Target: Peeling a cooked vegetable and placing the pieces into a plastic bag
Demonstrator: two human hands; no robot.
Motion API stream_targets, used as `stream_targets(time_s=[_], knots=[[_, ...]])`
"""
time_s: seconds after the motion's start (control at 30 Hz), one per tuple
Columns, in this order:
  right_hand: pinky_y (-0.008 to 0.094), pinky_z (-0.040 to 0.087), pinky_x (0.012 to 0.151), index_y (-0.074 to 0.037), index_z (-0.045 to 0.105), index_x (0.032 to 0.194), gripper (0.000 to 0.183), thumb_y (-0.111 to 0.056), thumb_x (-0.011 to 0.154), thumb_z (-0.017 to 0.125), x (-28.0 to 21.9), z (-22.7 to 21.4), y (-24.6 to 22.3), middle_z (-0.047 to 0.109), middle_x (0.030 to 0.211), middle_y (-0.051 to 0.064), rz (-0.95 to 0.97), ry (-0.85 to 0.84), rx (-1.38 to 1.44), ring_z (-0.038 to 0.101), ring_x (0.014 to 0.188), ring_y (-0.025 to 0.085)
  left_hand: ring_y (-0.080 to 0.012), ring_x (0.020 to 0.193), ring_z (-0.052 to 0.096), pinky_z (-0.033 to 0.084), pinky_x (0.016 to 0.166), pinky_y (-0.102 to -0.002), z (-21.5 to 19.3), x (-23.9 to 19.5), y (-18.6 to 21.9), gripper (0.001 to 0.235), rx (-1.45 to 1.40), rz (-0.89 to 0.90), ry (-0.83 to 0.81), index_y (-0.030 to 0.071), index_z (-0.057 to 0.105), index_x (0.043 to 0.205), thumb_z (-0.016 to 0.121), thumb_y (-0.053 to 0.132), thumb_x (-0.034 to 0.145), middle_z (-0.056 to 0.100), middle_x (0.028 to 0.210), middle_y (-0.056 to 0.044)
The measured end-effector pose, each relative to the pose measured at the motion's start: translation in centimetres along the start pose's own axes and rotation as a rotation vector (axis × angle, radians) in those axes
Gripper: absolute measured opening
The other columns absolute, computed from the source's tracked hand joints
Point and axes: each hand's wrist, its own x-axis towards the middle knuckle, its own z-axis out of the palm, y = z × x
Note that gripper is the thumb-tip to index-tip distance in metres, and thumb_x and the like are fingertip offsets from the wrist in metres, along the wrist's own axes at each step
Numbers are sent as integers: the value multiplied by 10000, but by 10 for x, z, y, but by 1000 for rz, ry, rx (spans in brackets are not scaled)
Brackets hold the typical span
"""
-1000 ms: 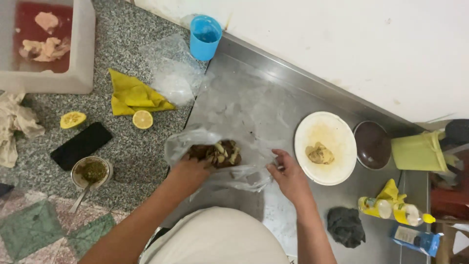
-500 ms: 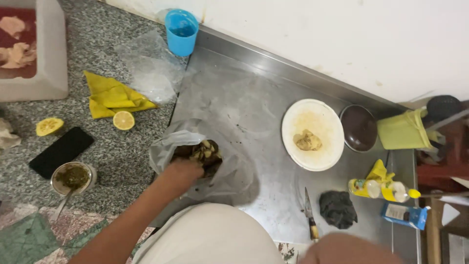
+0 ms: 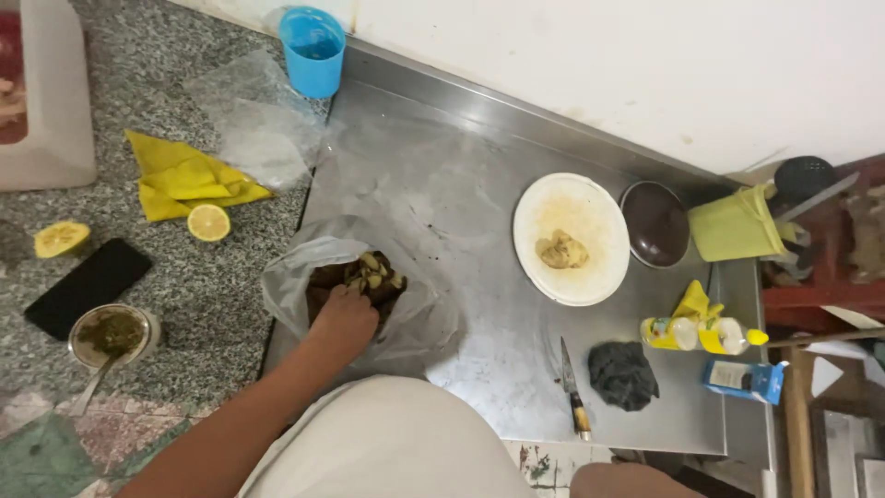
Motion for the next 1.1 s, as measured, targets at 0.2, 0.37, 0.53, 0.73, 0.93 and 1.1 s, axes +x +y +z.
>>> stream_targets(time_s=[0.2, 0.37, 0.53, 0.73, 0.93, 1.1], knots=[[810, 145, 1215, -174, 701, 1223, 514, -566, 996, 459, 45, 23, 9, 711, 1077, 55, -40, 196, 42, 654, 1082, 224, -239, 797, 628, 450, 857, -471, -2, 2, 4, 73, -22, -34, 68, 181, 661, 845, 629, 151, 903, 616, 677, -19], [765, 106, 1232, -147, 721, 1240, 595, -618, 1015, 435, 75, 40, 22, 727, 1107, 64, -82, 360, 85, 643, 1106, 225, -267, 926, 679, 443, 940, -504, 23, 0, 10, 242, -121, -49, 61, 145, 723, 1123, 613, 155, 908, 710, 750, -31], [722, 66, 1249, -121, 742, 1257, 679, -669, 1033, 409, 96, 55, 30, 744, 1138, 72, -115, 518, 113, 633, 1130, 226, -236, 728, 630, 531, 879, -477, 18, -1, 14, 161, -70, -80, 180, 194, 606, 729, 736, 158, 817, 598, 581, 6], [691, 181, 1237, -122, 600, 1429, 783, -719, 955, 420, 44, 3, 69, 686, 1328, 137, -79, 852, 230, 619, 1275, 307, -311, 1025, 641, 434, 944, -474, 0, 4, 14, 483, -56, -23, -204, 83, 558, 1375, 572, 333, 963, 751, 995, -79], [675, 282, 1199, -168, 512, 1483, 884, -795, 864, 433, 22, -14, 81, 510, 1539, 147, -60, 1017, 210, 479, 1410, 349, -409, 944, 651, 395, 919, -569, 42, 1, 29, 628, -136, -37, 83, -65, 489, 1430, 615, 146, 852, 714, 755, -196], [601, 375, 1170, -182, 510, 1472, 777, -696, 893, 454, -11, -29, 98, 509, 1536, 117, 101, 1130, 4, 484, 1407, 330, -383, 917, 610, 406, 841, -532, 33, 0, 31, 600, -162, -127, 14, 3, 441, 1453, 555, 162, 885, 669, 774, -165]])
